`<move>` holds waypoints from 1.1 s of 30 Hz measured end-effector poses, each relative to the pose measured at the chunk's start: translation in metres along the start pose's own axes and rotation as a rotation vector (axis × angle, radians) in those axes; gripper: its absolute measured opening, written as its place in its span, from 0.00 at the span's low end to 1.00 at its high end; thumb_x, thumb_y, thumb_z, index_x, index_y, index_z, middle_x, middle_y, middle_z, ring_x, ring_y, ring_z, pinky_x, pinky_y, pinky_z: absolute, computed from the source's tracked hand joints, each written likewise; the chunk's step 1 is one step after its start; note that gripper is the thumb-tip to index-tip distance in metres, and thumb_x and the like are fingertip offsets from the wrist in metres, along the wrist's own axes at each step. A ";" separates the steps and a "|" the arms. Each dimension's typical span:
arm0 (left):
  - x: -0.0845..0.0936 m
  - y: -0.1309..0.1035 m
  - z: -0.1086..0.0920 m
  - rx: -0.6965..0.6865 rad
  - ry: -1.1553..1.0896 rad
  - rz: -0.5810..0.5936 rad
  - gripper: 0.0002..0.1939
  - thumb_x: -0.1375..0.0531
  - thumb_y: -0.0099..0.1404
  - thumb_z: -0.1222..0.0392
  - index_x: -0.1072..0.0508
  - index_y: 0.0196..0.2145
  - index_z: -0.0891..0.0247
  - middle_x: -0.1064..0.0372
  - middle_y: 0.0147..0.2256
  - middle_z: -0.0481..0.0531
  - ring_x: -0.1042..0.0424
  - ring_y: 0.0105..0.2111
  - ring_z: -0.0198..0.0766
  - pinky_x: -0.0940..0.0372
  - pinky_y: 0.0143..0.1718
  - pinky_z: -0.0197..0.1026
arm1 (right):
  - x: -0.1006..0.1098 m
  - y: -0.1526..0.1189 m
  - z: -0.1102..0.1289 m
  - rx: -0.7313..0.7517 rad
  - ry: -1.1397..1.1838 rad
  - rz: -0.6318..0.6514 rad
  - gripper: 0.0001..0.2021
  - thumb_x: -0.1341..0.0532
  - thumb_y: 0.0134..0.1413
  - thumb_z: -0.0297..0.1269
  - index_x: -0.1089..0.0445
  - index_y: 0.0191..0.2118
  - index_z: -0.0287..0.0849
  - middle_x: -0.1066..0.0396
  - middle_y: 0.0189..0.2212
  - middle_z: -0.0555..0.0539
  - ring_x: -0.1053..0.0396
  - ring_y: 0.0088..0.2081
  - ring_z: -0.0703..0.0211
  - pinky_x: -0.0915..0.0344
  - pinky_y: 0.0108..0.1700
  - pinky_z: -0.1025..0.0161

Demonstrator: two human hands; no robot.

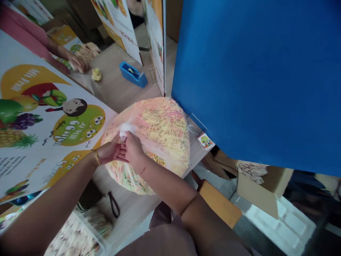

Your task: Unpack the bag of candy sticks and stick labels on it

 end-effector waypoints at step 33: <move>0.057 -0.013 -0.091 0.061 1.053 -0.530 0.19 0.30 0.58 0.50 0.28 0.19 0.65 0.37 0.17 0.51 0.24 0.45 0.67 0.43 0.52 0.82 | 0.188 -0.096 0.036 0.440 -0.491 -0.141 0.11 0.44 0.64 0.42 0.28 0.38 0.44 0.29 0.27 0.49 0.33 0.26 0.66 0.40 0.29 0.61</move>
Point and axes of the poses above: each hand's wrist, its own y-axis towards the middle knuckle, its own x-axis out of the back of the hand, z = x × y, the point moved 5 cm from there along y, towards the middle knuckle
